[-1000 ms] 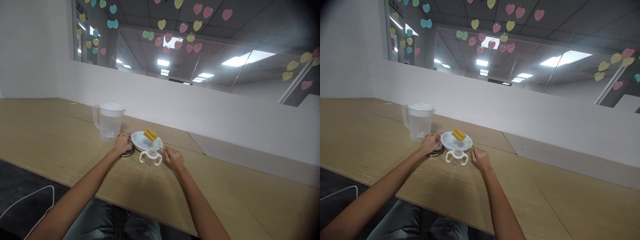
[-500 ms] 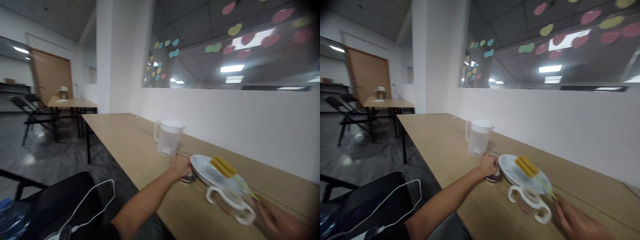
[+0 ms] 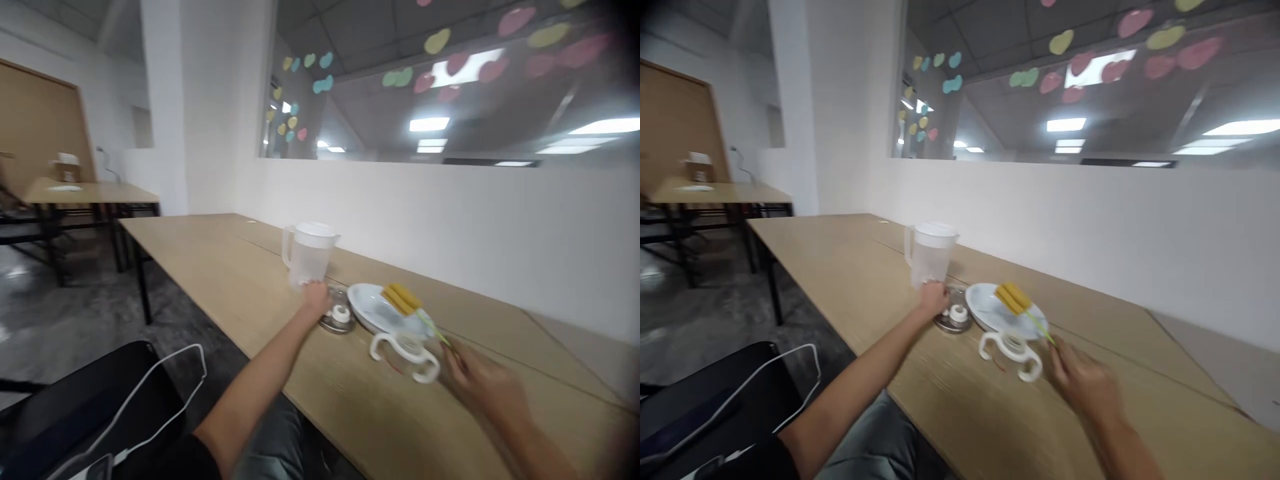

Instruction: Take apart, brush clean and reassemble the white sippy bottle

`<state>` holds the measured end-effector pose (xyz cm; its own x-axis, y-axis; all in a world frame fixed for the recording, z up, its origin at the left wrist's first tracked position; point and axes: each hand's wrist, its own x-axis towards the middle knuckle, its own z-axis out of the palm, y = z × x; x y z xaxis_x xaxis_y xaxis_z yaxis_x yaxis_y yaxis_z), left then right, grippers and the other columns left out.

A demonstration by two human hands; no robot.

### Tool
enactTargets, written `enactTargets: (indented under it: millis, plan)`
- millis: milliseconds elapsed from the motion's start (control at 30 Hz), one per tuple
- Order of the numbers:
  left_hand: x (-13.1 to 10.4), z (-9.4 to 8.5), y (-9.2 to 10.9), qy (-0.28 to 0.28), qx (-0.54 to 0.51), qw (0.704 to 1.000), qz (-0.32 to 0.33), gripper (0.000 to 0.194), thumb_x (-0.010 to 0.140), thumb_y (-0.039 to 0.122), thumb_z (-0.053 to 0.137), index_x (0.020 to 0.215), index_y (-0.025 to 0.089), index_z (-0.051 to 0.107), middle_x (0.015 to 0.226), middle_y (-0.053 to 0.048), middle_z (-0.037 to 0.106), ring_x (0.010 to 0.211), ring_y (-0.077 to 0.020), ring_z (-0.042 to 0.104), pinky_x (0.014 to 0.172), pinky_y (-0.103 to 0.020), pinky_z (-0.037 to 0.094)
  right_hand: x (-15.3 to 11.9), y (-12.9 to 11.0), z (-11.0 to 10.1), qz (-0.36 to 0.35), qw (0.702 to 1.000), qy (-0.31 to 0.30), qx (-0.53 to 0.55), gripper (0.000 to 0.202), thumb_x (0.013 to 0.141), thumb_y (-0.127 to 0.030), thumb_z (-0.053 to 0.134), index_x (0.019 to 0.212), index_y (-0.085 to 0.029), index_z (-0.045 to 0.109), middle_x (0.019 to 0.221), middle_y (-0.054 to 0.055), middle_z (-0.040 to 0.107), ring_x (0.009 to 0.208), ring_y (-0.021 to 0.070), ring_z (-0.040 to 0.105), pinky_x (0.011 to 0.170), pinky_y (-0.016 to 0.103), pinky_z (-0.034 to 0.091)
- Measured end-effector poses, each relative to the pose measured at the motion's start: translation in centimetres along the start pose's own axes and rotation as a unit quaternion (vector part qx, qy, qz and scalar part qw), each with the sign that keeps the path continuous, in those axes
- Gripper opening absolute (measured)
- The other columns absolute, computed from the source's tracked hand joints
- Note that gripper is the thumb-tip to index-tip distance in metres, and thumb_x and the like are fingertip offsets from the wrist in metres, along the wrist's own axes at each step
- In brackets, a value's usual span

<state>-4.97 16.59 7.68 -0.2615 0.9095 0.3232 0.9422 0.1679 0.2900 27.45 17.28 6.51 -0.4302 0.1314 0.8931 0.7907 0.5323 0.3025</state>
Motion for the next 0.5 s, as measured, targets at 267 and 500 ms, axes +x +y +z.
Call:
enactTargets:
  millis: [267,500]
  plan:
    - [-0.6,1.3,-0.7,-0.029,0.011,0.999,0.028,0.032,0.085,0.029,0.043,0.100,0.014,0.068,0.104,-0.017,0.065,0.108,-0.0329,0.052,0.088,-0.043,0.039,-0.3,-1.3,-0.7,0.069,0.991,-0.084,-0.079,0.033,0.093,-0.026,0.037,0.088,-0.014,0.067,0.066,0.006,0.067,0.052,0.0116,0.056,0.050,0.023,0.027]
    - [-0.4,2.2,-0.9,-0.039,0.002,0.997,0.071,0.031,0.081,0.029,0.049,0.105,0.019,0.066,0.102,-0.012,0.067,0.107,-0.0301,0.054,0.097,-0.048,0.030,0.5,-1.8,-1.6,0.312,0.902,-0.269,-0.126,0.028,0.093,-0.025,0.039,0.111,-0.017,0.059,0.089,0.007,0.069,0.069,0.0147,0.062,0.058,0.023,0.032]
